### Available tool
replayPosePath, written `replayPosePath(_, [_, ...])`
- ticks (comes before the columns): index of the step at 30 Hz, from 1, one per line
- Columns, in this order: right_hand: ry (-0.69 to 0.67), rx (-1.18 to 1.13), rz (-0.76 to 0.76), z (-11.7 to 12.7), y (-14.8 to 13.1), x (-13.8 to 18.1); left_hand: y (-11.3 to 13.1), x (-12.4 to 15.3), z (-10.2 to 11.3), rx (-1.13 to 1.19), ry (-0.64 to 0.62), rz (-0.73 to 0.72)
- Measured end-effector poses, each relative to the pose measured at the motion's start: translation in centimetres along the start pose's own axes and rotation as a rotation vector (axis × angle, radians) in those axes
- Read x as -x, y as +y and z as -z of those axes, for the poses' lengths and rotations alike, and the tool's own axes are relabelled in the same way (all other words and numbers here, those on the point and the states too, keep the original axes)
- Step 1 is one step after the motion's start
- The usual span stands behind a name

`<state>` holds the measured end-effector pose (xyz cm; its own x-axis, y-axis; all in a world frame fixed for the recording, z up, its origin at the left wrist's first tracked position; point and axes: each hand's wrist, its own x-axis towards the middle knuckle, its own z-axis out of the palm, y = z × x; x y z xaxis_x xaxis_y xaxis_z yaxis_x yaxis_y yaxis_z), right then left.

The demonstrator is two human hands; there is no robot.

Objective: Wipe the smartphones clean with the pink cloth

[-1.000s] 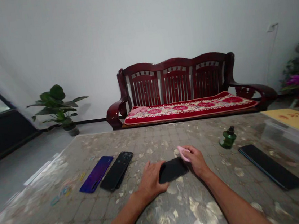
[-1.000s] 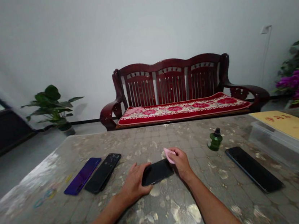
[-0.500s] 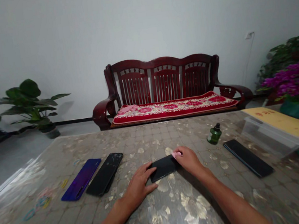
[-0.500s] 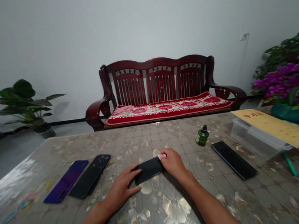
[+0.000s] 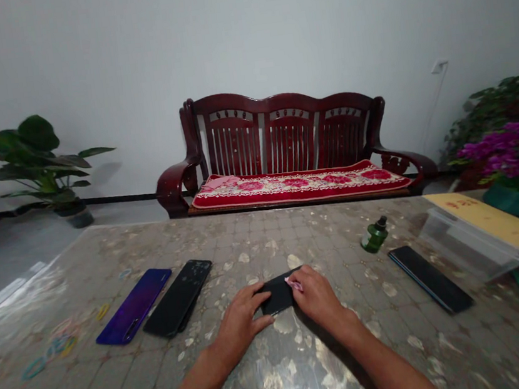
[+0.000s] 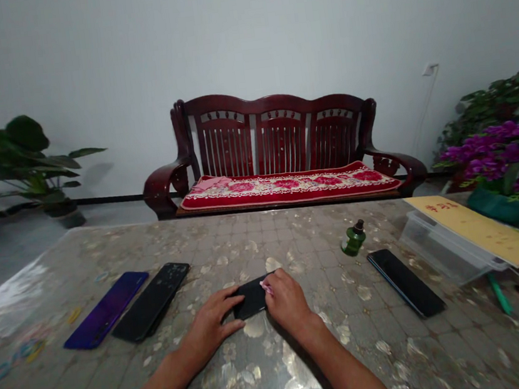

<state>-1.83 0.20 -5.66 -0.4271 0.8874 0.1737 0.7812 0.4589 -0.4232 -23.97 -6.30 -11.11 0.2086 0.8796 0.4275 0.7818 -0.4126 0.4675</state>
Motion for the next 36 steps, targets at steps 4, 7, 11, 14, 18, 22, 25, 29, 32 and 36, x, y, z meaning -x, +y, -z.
replayPosePath(4, [0.029,0.102,-0.122,0.6,1.5,-1.0,0.6,0.3,0.2,-0.090,-0.003,-0.014])
replayPosePath(7, [0.044,0.138,-0.153,0.1,1.0,-1.4,0.9,0.3,0.2,-0.137,-0.020,-0.034])
replayPosePath(11, [0.005,0.085,-0.025,-1.0,-0.7,-1.3,1.1,0.3,0.3,-0.140,-0.035,-0.050])
replayPosePath(14, [-0.031,0.104,-0.015,-0.6,-0.6,-1.3,1.1,0.3,0.6,-0.135,-0.047,-0.043])
replayPosePath(18, [0.010,0.161,-0.156,0.3,0.3,-1.8,1.3,0.4,0.7,-0.107,-0.061,-0.024])
replayPosePath(22, [0.005,0.104,-0.134,-0.7,-1.2,-1.7,1.4,0.3,0.7,-0.089,-0.076,-0.005])
replayPosePath(25, [-0.034,0.072,-0.030,-1.3,-2.4,-1.6,1.6,0.2,0.8,-0.104,-0.090,0.006])
replayPosePath(29, [-0.052,0.106,-0.079,-0.6,-1.8,-2.0,1.6,0.4,1.0,-0.094,-0.104,0.013])
replayPosePath(32, [-0.012,0.136,-0.139,-0.2,-1.4,-2.2,1.6,0.4,1.0,-0.108,-0.109,0.003])
replayPosePath(36, [-0.009,0.092,-0.074,-1.3,-2.9,-1.8,1.6,0.4,0.9,-0.111,-0.094,-0.011])
